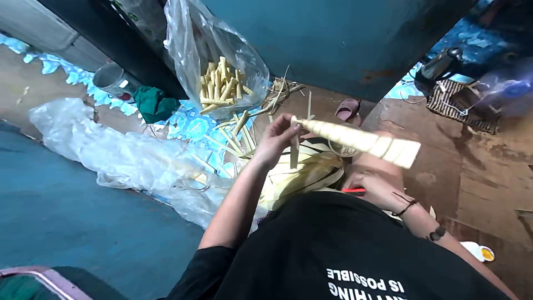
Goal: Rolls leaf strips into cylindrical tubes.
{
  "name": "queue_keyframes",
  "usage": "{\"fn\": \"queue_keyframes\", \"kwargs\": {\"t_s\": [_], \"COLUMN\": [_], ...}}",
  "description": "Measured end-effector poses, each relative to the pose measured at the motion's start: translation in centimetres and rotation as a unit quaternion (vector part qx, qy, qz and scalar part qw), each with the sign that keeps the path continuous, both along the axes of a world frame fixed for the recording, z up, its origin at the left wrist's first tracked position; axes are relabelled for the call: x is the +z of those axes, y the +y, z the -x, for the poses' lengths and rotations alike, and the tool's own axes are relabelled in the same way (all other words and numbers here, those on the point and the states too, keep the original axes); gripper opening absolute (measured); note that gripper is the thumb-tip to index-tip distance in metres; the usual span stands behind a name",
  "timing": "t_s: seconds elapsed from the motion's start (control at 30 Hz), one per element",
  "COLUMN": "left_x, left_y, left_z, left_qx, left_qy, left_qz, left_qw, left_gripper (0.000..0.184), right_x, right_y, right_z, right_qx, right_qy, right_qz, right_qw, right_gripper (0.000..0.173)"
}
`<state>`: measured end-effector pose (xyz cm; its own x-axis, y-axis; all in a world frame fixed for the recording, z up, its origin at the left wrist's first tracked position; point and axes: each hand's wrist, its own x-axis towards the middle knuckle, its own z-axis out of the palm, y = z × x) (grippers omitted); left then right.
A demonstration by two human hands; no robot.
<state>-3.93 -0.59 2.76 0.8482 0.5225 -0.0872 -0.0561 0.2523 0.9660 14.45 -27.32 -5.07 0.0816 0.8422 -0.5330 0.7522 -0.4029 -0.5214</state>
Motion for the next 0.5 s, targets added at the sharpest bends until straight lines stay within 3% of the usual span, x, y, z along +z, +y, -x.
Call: {"fn": "queue_keyframes", "kwargs": {"t_s": [0.2,0.3,0.37,0.5], "left_x": [-1.3,-1.0,-0.9,-0.3], "left_y": [-0.9,-2.4,-3.4,-4.0], "left_z": [-1.1,-0.8,-0.9,-1.1], "left_qx": [0.151,0.086,0.043,0.022], "left_qy": [-0.007,0.039,0.038,0.032], "left_qz": [0.048,0.032,0.011,-0.005], "left_qw": [0.987,0.995,0.998,0.999], "left_gripper": [0.013,0.021,0.028,0.034], "right_x": [3.5,4.9,5.1,6.5], "right_y": [-0.4,0.4,0.9,1.8], "right_z": [-0.9,-0.6,-0.3,0.2], "right_qx": [-0.093,-0.118,-0.085,-0.07], "right_qy": [0.036,0.036,0.035,0.048], "right_qz": [-0.053,-0.058,-0.068,-0.102], "right_qw": [0.994,0.991,0.993,0.991], "right_gripper": [0.041,0.041,0.04,0.046]}}
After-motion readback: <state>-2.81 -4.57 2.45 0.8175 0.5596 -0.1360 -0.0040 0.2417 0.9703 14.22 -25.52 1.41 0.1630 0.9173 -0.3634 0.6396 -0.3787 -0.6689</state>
